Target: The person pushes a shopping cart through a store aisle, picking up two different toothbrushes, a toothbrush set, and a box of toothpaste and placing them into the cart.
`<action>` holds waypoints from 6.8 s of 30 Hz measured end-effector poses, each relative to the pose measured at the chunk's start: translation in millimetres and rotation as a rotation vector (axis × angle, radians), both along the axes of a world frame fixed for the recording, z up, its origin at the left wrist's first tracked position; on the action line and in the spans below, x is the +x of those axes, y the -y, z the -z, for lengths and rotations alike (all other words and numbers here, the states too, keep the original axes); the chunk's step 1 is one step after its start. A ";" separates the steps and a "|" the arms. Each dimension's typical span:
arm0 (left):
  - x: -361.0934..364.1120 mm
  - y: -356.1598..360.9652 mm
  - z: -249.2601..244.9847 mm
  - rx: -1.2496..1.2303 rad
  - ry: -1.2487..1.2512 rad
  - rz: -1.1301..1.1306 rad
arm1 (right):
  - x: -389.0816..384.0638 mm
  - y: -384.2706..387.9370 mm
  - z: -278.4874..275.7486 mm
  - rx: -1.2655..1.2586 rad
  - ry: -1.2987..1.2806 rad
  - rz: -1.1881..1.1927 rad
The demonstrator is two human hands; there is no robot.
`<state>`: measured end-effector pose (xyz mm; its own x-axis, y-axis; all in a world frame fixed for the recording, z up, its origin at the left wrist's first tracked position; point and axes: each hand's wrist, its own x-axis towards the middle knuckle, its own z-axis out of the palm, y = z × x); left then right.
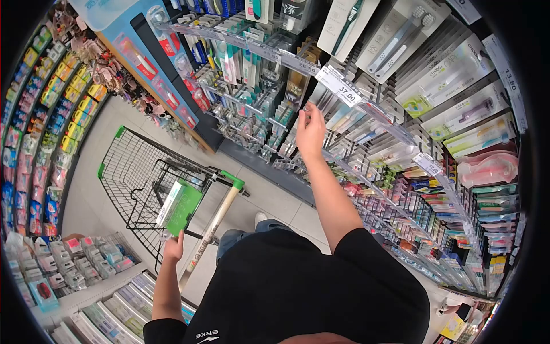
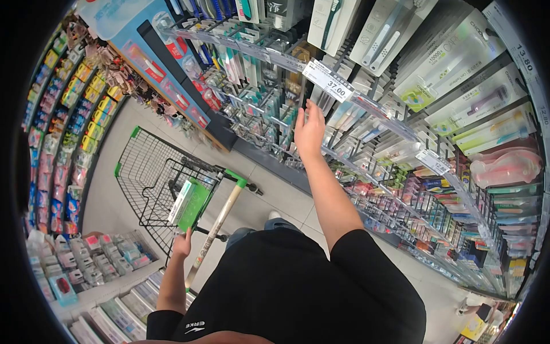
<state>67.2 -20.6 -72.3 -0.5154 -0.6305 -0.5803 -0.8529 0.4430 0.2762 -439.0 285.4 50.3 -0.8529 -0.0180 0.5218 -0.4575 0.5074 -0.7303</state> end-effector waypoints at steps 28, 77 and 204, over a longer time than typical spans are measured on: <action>-0.4 14.4 -18.3 0.176 0.100 -0.047 | 204.7 153.3 62.5 1.177 0.360 -1.106; -12.1 82.5 -10.3 0.214 -0.080 -0.072 | 201.4 204.0 60.8 1.143 0.344 -0.999; -11.5 125.3 64.3 -0.367 -0.142 0.210 | 279.9 202.3 78.1 0.957 0.257 -0.876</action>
